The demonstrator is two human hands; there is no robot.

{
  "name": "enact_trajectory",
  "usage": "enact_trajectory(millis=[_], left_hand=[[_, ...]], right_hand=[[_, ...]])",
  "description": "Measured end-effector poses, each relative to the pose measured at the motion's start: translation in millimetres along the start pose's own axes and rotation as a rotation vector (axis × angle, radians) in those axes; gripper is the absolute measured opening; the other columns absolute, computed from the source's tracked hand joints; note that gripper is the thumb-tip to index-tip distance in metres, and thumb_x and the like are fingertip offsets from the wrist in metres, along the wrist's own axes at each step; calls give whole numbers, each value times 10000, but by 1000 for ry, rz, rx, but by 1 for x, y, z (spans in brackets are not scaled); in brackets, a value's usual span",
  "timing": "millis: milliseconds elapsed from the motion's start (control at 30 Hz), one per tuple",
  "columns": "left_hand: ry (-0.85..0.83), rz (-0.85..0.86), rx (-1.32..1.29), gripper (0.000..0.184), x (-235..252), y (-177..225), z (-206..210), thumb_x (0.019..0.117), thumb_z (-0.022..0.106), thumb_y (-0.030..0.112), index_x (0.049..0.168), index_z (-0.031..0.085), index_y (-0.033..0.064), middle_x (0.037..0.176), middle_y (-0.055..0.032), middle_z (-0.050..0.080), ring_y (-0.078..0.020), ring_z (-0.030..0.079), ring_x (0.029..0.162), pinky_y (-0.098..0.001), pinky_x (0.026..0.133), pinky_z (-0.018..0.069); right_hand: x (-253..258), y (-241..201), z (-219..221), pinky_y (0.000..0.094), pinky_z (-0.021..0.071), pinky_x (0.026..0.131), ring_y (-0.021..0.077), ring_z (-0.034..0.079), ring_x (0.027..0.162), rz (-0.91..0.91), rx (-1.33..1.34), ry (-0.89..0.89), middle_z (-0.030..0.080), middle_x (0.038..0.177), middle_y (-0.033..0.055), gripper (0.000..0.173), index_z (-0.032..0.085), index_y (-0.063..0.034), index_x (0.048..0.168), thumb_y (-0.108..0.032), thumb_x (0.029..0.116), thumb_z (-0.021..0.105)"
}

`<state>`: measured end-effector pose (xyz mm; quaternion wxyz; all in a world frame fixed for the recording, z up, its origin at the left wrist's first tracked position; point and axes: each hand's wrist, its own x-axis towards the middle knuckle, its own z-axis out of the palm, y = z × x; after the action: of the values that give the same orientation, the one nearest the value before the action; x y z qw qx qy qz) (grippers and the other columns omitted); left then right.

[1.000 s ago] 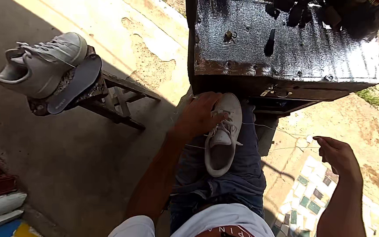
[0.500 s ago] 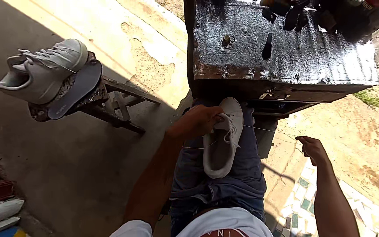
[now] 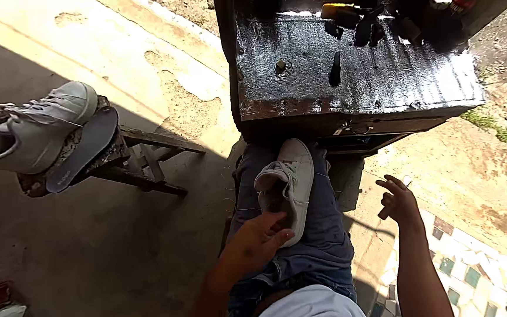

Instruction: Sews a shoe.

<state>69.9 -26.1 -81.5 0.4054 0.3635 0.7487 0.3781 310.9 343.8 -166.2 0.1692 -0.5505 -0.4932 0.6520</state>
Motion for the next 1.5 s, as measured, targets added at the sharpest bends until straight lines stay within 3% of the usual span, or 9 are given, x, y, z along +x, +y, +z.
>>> enact_trajectory(millis=[133,233,300,400,467,600,733,1000,1500], left_hand=[[-129,-218,-153,733,58,5,19,875,705,606,1321,589,37,1179,-76,696,-119,663,1107,-375,999,538],[-11,-236,-613,711,92,-6,28,753,849,239,1334,531,-19,1131,-89,706,-124,691,1039,-321,945,581],[-8,-169,-943,611,96,-23,28,725,816,147,1258,556,3,1070,-95,719,-160,710,991,-360,898,603],[-45,-112,-1266,395,99,-41,24,693,846,222,1038,703,93,963,-71,755,-169,739,905,-392,826,621],[-71,-141,-1283,318,101,-40,22,745,810,208,1028,711,101,963,-76,754,-170,737,906,-393,836,619],[-8,-248,-1218,177,102,-25,21,854,610,112,1016,680,99,928,-69,755,-149,738,870,-365,811,624],[-1,-301,-1197,206,104,-26,18,817,621,81,1018,666,84,923,-79,748,-159,736,867,-375,805,624],[9,-318,-1182,190,106,-30,18,792,635,65,979,665,76,893,-83,745,-155,738,843,-367,792,625],[-146,-301,-1130,270,108,-37,1,840,751,132,1089,670,62,994,-109,745,-183,737,939,-388,871,613]], right_hand=[[-43,12,75,195,470,495,44,518,518,-53,382,-143,701,974,53,275,535,-125,1314,-188,1086,395],[-70,42,128,272,553,687,99,619,737,-295,278,-200,656,1027,54,287,531,-75,1242,-90,977,420],[-86,53,143,247,550,657,77,642,747,-543,17,-207,703,978,53,237,597,23,1191,-75,1012,475],[-88,32,136,237,567,583,49,619,656,-647,-248,-270,673,963,26,400,462,9,1414,-202,1075,488],[-83,17,132,321,568,578,111,595,621,-569,-417,-297,630,909,39,512,366,-99,1553,-302,1090,447],[-77,2,137,436,575,811,167,688,881,-571,-677,-338,724,1125,61,373,620,-210,1425,-281,1093,465],[-72,4,142,425,572,883,143,702,986,-556,-699,-370,733,1176,36,352,671,-223,1379,-276,1083,489],[-73,8,140,388,560,761,133,668,834,-555,-709,-367,722,1003,38,342,690,-252,1360,-259,1067,514],[-52,-56,130,550,546,815,258,711,925,-482,-1109,-666,743,1108,66,381,615,-308,1439,-270,1101,442]])
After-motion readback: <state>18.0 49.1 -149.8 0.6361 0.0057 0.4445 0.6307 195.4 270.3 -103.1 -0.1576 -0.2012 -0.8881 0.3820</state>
